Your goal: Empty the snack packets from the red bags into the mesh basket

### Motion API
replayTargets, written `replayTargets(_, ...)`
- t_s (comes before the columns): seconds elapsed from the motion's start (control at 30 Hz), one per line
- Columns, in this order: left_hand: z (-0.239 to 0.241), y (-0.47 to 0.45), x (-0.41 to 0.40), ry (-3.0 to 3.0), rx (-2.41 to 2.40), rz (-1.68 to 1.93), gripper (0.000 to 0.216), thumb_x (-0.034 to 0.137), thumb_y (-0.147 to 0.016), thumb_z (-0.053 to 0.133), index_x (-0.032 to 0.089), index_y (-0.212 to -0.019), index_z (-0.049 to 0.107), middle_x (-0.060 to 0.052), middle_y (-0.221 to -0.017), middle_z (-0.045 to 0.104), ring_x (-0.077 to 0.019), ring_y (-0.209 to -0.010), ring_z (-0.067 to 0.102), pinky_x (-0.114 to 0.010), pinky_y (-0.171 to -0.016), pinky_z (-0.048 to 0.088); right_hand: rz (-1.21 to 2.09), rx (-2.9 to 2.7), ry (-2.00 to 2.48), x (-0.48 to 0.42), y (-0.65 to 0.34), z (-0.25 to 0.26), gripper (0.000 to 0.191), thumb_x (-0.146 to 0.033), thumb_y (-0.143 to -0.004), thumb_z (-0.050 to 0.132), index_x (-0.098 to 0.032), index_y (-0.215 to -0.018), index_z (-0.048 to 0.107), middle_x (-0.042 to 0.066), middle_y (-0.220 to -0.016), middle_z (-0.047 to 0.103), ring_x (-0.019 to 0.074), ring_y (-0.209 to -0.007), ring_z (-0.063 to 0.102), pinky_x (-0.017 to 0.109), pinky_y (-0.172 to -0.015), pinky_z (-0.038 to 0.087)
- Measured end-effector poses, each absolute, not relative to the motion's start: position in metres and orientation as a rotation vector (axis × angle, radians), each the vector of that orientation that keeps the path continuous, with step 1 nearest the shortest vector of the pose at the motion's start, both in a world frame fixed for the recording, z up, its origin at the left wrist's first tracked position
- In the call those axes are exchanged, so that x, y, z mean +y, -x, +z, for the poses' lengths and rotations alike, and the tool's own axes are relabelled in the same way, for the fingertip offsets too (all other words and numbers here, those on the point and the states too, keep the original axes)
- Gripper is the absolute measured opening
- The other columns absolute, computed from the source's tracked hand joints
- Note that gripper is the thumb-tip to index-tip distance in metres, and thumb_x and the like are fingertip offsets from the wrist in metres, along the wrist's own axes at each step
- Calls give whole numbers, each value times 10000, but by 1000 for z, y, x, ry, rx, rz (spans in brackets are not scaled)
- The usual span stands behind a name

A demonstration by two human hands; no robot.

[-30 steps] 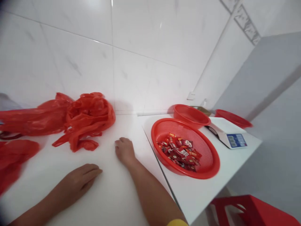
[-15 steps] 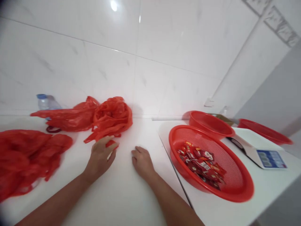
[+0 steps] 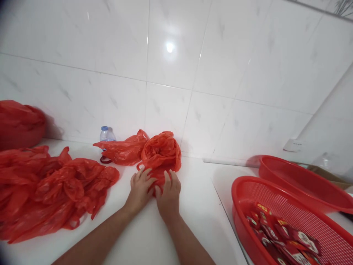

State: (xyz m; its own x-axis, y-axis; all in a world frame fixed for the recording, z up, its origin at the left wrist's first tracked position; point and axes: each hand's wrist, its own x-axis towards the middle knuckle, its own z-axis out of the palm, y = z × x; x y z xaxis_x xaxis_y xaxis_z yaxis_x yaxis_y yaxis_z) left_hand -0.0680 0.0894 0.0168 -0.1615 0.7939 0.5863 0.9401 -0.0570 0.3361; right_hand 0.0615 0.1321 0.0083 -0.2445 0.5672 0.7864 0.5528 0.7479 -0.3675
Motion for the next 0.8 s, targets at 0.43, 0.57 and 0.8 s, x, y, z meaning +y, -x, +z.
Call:
replayTargets(0.43,9,76,97,1956,-2055,-931,310,158,-796,477,273,-999,681,-37,-1349,516,-359,-1313,312,-562,-1006,302,317,-1909,857,181,-13,30,350,-133,-854,374,-224,-1100,605,89,-1463,302,248,-1195,455,428,-971,402)
replayTargets(0.57,5,76,99,1925,-2104,-923,330,173,-792,495,304,-1050,652,-32,-1346,521,-331,-1315,325,-595,-1014,255,524,-1675,950,189,-28,26,154,-260,-893,377,-209,-889,522,82,-1030,568,199,-927,546,361,-848,438)
replayTargets(0.8,2,81,106,1946,-2209,-925,346,217,-823,492,321,-1125,625,-31,-1331,537,-298,-1291,364,-569,-1002,271,865,-1228,1024,198,-46,18,202,-413,-897,338,-233,-853,416,15,-815,533,158,-703,511,298,-679,460)
